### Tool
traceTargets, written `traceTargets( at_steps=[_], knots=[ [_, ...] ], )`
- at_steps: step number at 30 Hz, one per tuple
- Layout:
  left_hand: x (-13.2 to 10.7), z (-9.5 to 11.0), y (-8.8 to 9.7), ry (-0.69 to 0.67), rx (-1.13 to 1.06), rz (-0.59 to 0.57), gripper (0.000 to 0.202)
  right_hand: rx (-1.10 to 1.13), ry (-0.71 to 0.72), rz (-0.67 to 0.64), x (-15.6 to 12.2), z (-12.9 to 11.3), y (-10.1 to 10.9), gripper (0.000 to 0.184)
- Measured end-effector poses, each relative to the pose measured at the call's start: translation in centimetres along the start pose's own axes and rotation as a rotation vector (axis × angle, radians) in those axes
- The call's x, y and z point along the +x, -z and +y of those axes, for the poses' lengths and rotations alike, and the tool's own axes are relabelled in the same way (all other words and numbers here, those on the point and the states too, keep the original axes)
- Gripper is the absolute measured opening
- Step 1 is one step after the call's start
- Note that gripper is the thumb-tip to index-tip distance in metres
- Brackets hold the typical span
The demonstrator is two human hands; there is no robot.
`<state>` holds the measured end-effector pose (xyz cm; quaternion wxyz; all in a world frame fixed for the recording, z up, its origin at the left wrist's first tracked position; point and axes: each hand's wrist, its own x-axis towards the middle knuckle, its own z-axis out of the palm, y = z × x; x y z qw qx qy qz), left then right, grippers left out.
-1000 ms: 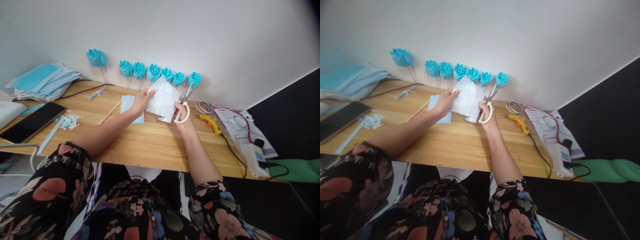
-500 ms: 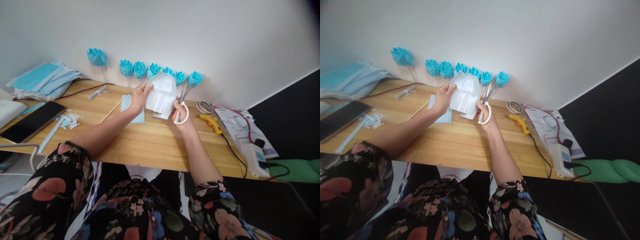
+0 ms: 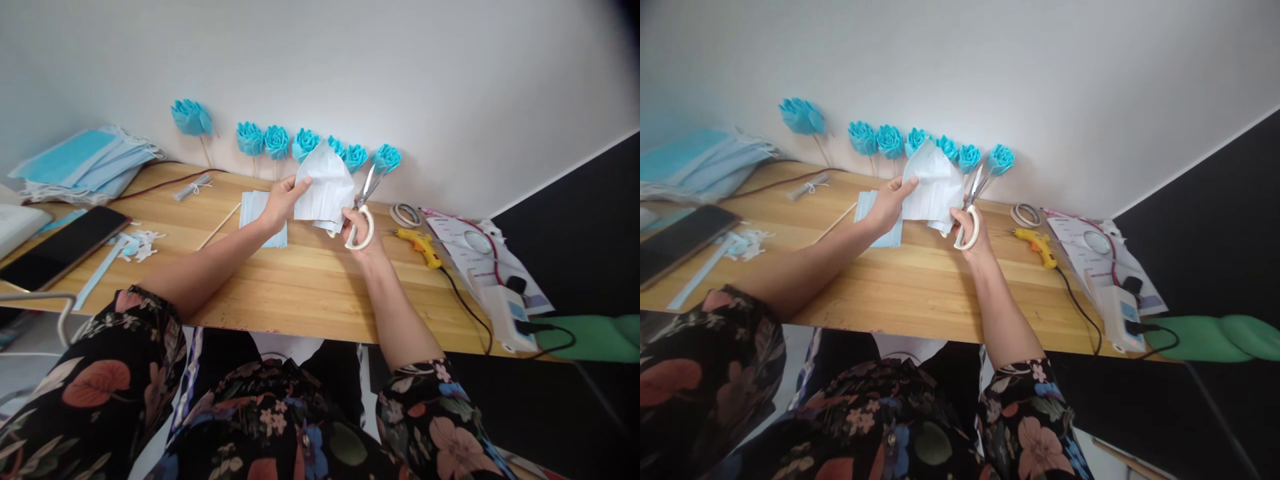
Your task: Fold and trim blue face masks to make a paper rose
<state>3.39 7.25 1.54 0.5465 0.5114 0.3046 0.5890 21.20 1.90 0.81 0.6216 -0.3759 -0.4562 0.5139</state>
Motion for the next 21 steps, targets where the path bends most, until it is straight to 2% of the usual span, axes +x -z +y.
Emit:
traceTargets(
  at_steps=[2, 7, 11, 17, 21],
  knots=[
    [0.04, -0.16, 0.05, 0.002, 0.028, 0.002, 0.034, -0.015, -0.016, 0.003, -0.05, 0.04, -0.13, 0.048],
    [0.58, -0.08, 0.48, -0.045, 0.103, 0.109, 0.027, -0.005, -0.014, -0.004, -0.15, -0.23, -0.20, 0.053],
    [0.74, 0.25, 0.59, -0.051, 0.116, 0.088, 0.028, 0.012, 0.033, -0.006, -0.04, -0.47, 0.17, 0.051],
    [0.18, 0.22, -0.10, -0.065, 0.080, 0.096, 0.029, -0.021, 0.008, -0.010, 0.00, -0.16, 0.27, 0.048],
    [0.29, 0.32, -0.14, -0.052, 0.060, 0.091, 0.027, -0.069, 0.038, -0.017, -0.06, -0.54, 0.43, 0.053]
  ],
)
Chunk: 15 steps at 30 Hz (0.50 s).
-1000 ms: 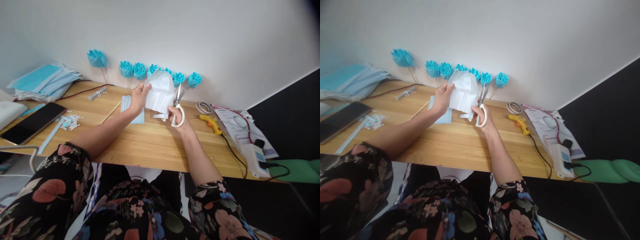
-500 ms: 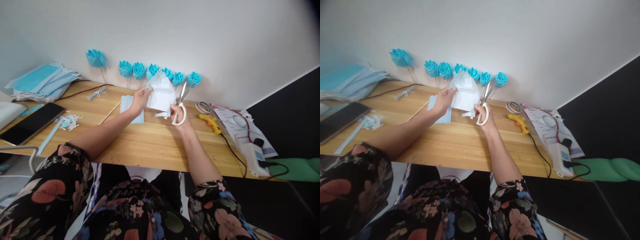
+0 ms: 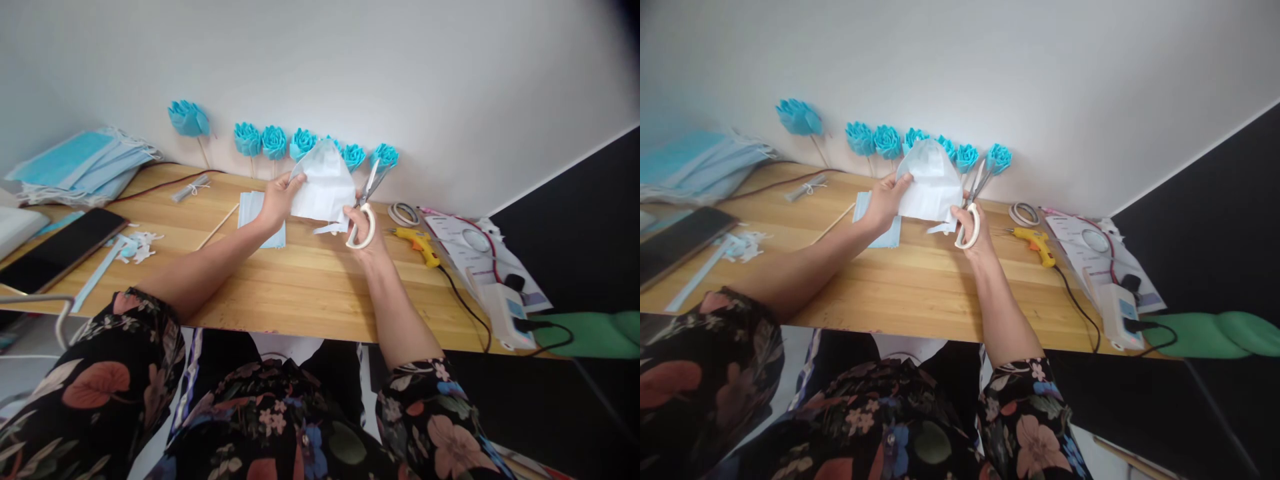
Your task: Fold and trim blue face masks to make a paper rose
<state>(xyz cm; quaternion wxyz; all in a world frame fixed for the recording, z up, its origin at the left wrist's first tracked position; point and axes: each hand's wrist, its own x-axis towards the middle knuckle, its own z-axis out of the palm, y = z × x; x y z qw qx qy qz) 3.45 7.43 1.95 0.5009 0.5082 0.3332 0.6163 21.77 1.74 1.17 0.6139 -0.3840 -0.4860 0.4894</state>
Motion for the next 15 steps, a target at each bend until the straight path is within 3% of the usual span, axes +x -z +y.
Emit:
traceTargets(
  at_steps=[5, 15],
  knots=[
    [0.10, 0.33, 0.18, 0.007, -0.016, 0.003, 0.026, -0.020, 0.026, 0.029, -0.10, -0.42, 0.00, 0.064],
    [0.39, 0.74, 0.39, -0.002, 0.039, 0.025, 0.024, -0.137, 0.036, 0.065, -0.29, -1.01, -0.06, 0.063]
  ],
)
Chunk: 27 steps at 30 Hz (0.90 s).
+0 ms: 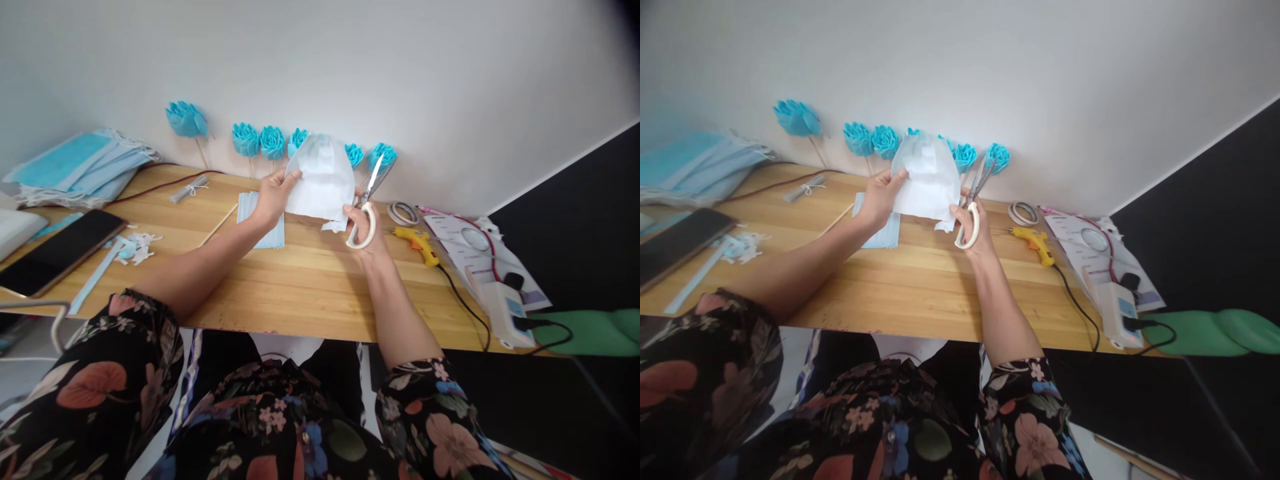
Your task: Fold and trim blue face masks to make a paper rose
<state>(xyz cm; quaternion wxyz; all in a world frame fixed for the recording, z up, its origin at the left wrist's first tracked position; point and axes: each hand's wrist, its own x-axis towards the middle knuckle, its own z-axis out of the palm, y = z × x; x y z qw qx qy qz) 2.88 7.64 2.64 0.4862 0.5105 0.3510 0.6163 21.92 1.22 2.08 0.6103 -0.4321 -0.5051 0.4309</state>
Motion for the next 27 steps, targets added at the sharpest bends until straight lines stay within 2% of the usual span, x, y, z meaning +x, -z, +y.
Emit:
traceTargets(
  at_steps=[2, 4, 7, 9, 11, 14, 19, 27],
  knots=[
    [0.4, 0.0, 0.3, -0.016, -0.008, 0.009, 0.025, -0.033, -0.007, 0.005, 0.2, -0.1, 0.2, 0.062],
    [0.8, 0.0, 0.7, -0.045, -0.033, 0.039, 0.026, -0.187, -0.026, 0.029, 0.4, -0.3, 0.7, 0.061],
    [1.5, 0.1, 1.1, -0.063, -0.102, 0.067, 0.023, -0.744, -0.080, 0.008, 0.5, -0.7, 1.7, 0.055],
    [1.6, 0.2, 1.2, -0.051, -0.140, 0.059, 0.021, -1.159, -0.131, -0.116, 0.3, -1.1, 2.1, 0.047],
    [1.5, 0.1, 1.1, -0.034, -0.143, 0.047, 0.021, -1.404, -0.171, -0.271, -0.1, -1.5, 2.2, 0.041],
    [1.1, -0.1, 0.7, -0.005, -0.090, 0.044, 0.023, -1.512, -0.165, -0.371, -0.6, -2.0, 1.9, 0.046],
    [0.8, -0.5, 0.6, 0.019, -0.065, 0.042, 0.030, -1.609, -0.208, -0.294, -0.8, -2.3, 1.8, 0.049],
    [0.8, -0.9, 0.6, 0.046, -0.061, 0.035, 0.035, -1.636, -0.212, -0.326, -1.0, -2.5, 1.4, 0.041]
  ],
)
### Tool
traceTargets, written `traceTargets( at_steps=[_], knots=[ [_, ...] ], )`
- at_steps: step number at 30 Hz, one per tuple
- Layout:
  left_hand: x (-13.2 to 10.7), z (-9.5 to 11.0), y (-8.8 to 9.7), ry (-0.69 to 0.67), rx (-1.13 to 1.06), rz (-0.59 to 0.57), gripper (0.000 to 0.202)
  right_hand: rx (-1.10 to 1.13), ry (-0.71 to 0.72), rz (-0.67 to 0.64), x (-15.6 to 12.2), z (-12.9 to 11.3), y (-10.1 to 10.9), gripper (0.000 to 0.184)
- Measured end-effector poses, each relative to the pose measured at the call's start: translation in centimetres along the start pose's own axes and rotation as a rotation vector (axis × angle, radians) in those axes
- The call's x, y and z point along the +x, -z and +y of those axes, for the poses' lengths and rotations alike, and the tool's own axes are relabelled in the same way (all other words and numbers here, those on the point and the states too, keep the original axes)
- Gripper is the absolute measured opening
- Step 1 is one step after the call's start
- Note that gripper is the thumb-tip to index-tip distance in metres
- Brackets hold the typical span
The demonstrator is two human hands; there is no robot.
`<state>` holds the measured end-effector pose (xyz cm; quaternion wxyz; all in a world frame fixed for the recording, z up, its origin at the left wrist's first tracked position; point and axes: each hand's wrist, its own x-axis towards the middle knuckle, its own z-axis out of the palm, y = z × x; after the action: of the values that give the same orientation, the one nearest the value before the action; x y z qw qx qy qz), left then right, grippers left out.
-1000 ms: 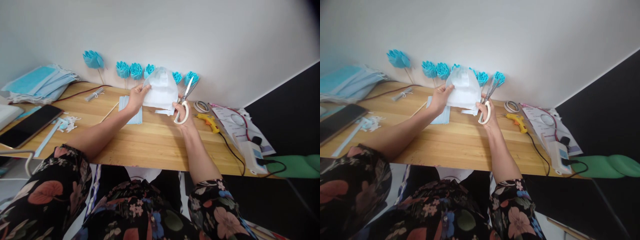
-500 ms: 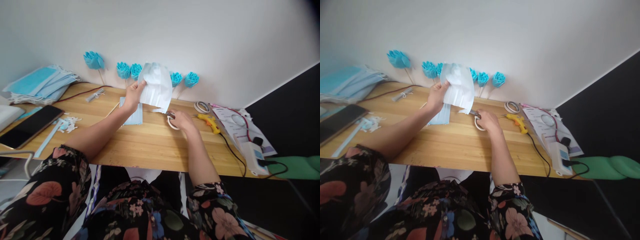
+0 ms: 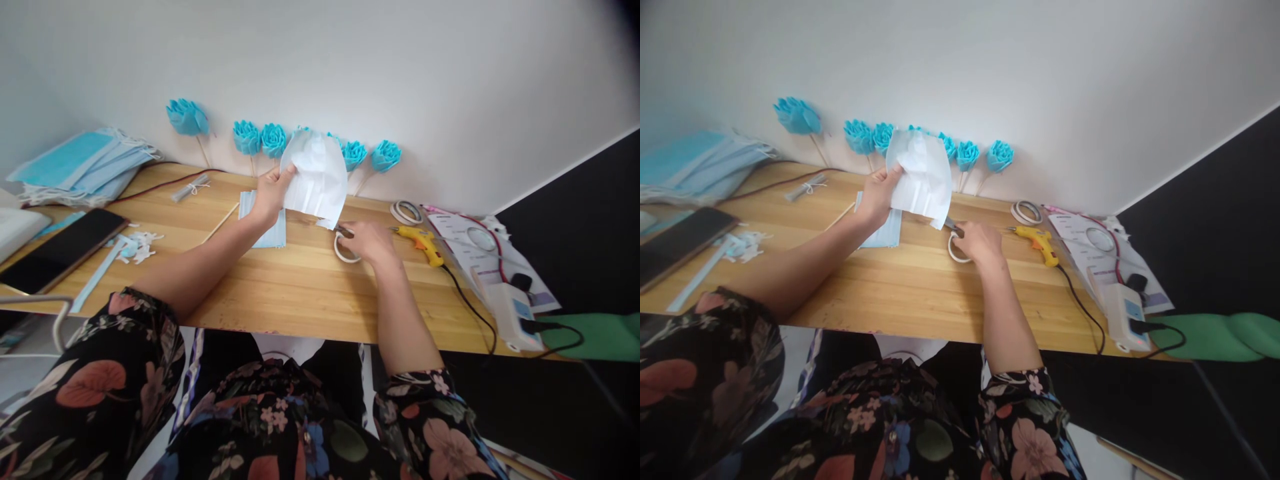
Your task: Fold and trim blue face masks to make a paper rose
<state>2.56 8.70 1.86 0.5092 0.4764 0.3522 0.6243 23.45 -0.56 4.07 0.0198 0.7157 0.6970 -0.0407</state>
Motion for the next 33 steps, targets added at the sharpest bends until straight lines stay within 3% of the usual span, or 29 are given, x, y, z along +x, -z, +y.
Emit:
traceTargets(
  at_steps=[6, 10, 12, 15, 17, 19, 23, 28, 33],
  knots=[
    [-0.2, 0.0, -0.1, 0.014, -0.016, -0.016, 0.038, -0.034, 0.001, -0.035, -0.4, -0.6, 0.2, 0.038],
    [-0.3, 0.2, -0.2, 0.007, -0.004, 0.002, 0.038, 0.098, -0.001, 0.020, 0.1, 0.1, -0.1, 0.039],
    [-0.4, 0.2, -0.2, 0.006, -0.001, 0.003, 0.037, 0.267, -0.041, 0.156, 0.7, 0.4, -0.4, 0.044],
    [-0.4, 0.1, -0.3, 0.008, -0.010, -0.013, 0.036, 0.699, 0.001, 0.347, 1.6, 0.2, -1.2, 0.062],
    [-0.5, -0.1, -0.3, 0.005, -0.017, -0.024, 0.036, 0.999, 0.065, 0.371, 1.8, -0.6, -1.8, 0.071],
    [-0.8, -0.3, -0.4, -0.001, -0.007, -0.027, 0.036, 1.150, 0.099, 0.394, 1.8, -1.6, -2.3, 0.070],
    [-1.8, -0.3, -1.0, 0.002, 0.042, -0.059, 0.036, 1.140, 0.053, 0.555, 1.3, -2.9, -2.8, 0.059],
    [-3.1, 0.1, -2.0, -0.004, 0.071, -0.129, 0.035, 1.119, -0.060, 0.711, 1.2, -2.7, -2.8, 0.054],
    [-3.4, 0.3, -2.4, -0.014, 0.081, -0.133, 0.034, 1.136, -0.035, 0.726, 1.4, -2.6, -2.9, 0.053]
  ],
)
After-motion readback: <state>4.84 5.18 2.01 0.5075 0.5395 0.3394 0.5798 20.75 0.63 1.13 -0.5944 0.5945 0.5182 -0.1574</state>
